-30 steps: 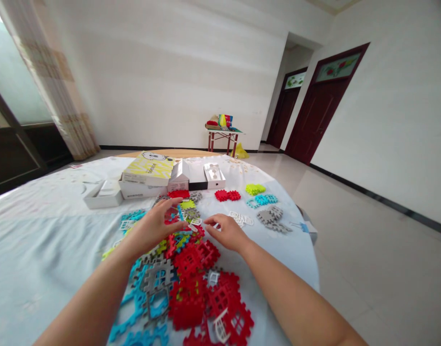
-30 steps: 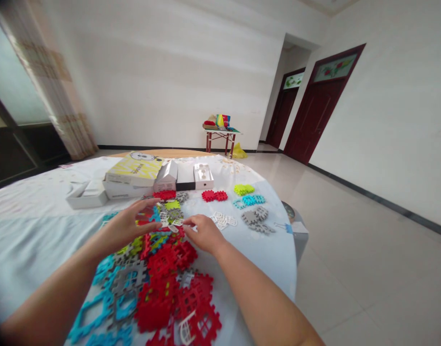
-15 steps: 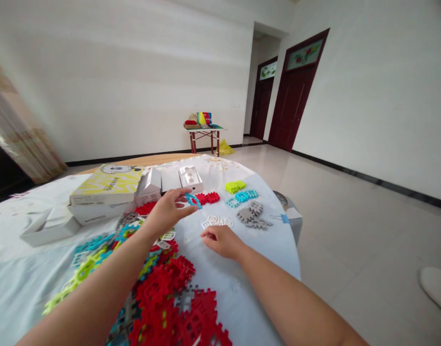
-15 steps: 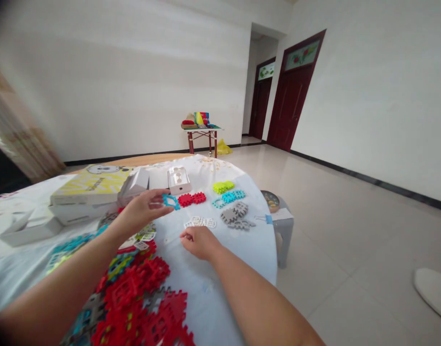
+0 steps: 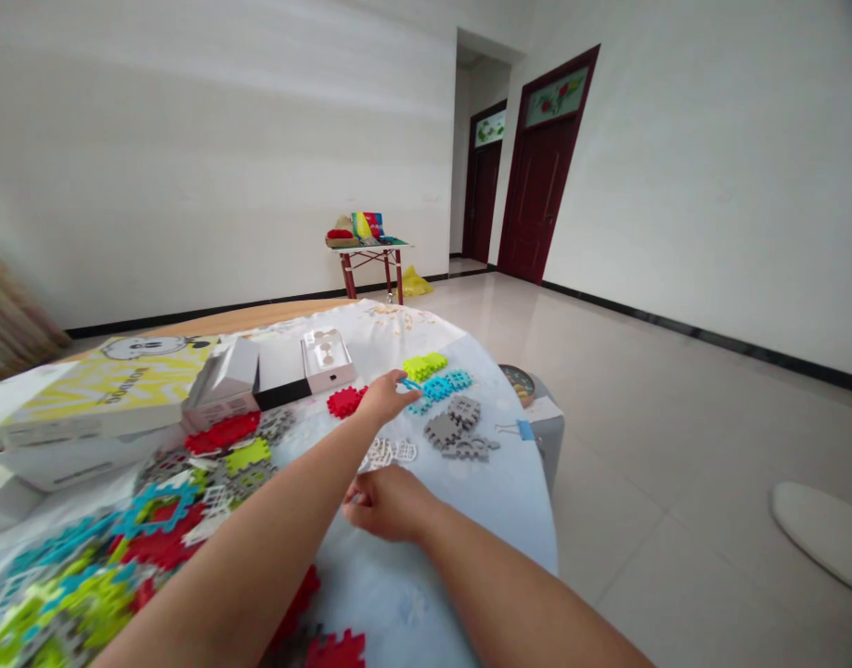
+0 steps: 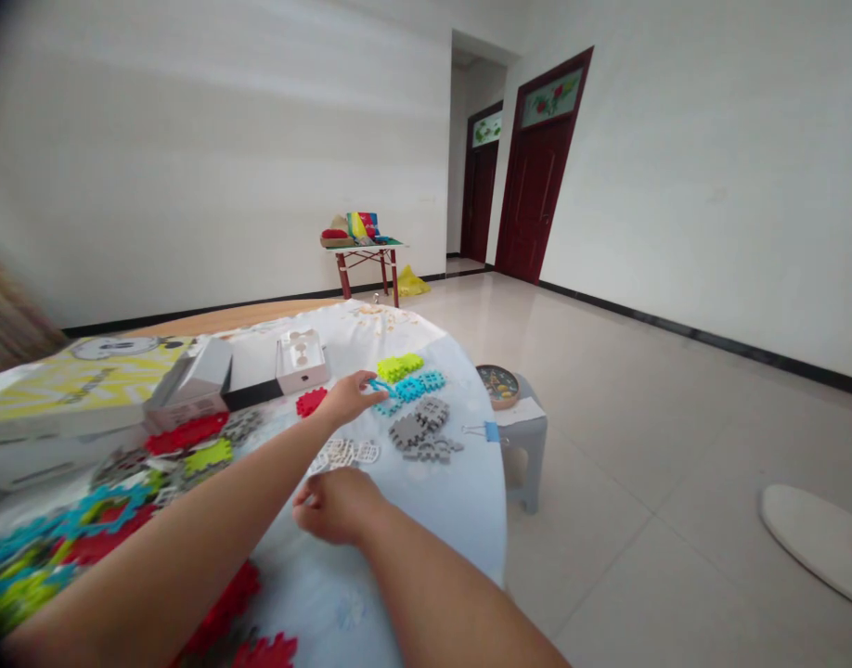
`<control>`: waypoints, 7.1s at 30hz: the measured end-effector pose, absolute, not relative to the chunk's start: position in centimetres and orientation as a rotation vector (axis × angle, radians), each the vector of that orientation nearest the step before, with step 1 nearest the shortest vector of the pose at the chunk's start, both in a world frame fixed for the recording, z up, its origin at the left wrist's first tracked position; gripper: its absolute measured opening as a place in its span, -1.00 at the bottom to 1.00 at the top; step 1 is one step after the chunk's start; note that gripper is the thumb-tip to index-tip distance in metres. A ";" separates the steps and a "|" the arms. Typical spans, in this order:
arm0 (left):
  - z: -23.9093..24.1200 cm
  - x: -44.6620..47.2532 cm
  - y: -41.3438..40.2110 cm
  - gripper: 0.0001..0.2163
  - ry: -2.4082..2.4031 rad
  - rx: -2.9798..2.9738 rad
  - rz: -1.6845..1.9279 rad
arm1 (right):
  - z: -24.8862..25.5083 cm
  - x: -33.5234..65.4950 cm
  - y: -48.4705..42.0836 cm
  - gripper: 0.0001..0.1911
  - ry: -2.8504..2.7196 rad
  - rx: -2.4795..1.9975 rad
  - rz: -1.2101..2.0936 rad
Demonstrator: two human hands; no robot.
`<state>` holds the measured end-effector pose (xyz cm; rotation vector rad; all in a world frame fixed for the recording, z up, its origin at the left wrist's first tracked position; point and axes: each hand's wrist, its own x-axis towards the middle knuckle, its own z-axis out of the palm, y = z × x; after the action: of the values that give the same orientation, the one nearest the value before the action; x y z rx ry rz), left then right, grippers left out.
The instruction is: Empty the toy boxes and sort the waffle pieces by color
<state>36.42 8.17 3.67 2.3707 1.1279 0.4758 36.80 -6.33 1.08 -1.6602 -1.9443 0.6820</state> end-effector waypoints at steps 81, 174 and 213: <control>6.0 15.0 6.4 -0.44 1.574 2.622 0.058 | 0.3 38.4 -8.3 -0.74 -1.837 -1.790 0.468; 1.0 -2.1 3.3 -0.59 2.178 1.824 1.054 | 1.7 35.1 -5.1 -0.76 -1.812 -1.565 0.306; 1.3 -2.2 3.2 -0.58 2.148 1.569 1.042 | 3.8 27.1 -7.4 -0.69 -1.538 -1.083 1.062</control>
<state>-2.22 3.15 1.27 1.5693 2.1478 1.0415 27.12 -7.43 3.77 -1.0828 -1.5377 1.0621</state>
